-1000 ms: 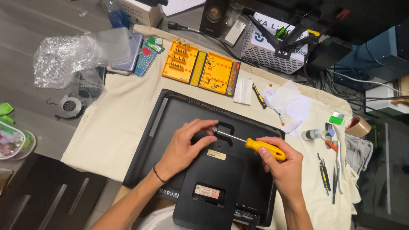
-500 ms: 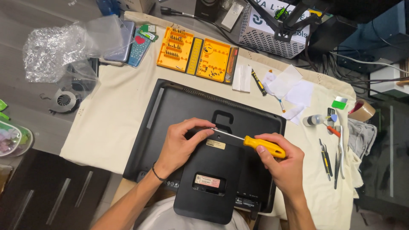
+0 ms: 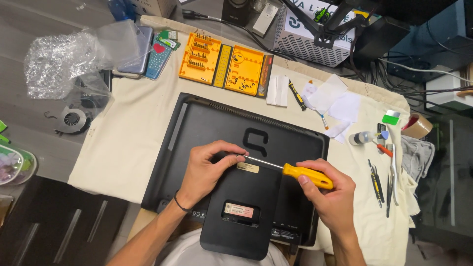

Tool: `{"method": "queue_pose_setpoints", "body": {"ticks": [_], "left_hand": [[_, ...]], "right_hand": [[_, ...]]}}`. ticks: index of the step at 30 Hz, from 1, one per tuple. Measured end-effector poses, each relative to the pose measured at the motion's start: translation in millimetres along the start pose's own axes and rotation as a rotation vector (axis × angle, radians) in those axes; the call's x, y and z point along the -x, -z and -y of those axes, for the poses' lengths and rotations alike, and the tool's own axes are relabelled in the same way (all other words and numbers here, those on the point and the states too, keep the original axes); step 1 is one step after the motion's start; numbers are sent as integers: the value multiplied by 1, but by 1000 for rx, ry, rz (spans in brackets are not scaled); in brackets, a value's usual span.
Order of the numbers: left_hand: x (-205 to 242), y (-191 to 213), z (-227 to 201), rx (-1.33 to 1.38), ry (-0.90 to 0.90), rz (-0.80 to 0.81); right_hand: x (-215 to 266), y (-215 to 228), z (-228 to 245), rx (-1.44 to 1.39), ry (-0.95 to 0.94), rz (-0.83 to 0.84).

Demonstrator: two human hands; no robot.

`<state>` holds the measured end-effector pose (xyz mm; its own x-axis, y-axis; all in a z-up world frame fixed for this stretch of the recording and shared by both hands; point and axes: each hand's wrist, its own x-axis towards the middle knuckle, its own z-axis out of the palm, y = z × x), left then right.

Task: The person uses a yellow screwdriver to remove screws from the back of a black computer monitor resting on their lap. They systematically unscrew fasteners from the central panel and the top edge, placing the removed screws into a yellow screwdriver bit case on the table.

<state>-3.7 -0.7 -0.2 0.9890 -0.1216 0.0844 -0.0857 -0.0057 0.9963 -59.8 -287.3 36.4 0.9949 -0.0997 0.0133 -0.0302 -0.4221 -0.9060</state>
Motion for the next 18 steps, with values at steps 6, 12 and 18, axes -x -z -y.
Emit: {"method": "queue_pose_setpoints", "body": {"ticks": [6,12,18], "left_hand": [[4,1,0,-9,-47,-11],[6,1,0,21,-93,3],[6,1,2,-21,-173,13]], "right_hand": [[3,4,-1,28,-7,-3],[6,3,6,29,-1,-2],[6,3,5,42,27,-17]]}}
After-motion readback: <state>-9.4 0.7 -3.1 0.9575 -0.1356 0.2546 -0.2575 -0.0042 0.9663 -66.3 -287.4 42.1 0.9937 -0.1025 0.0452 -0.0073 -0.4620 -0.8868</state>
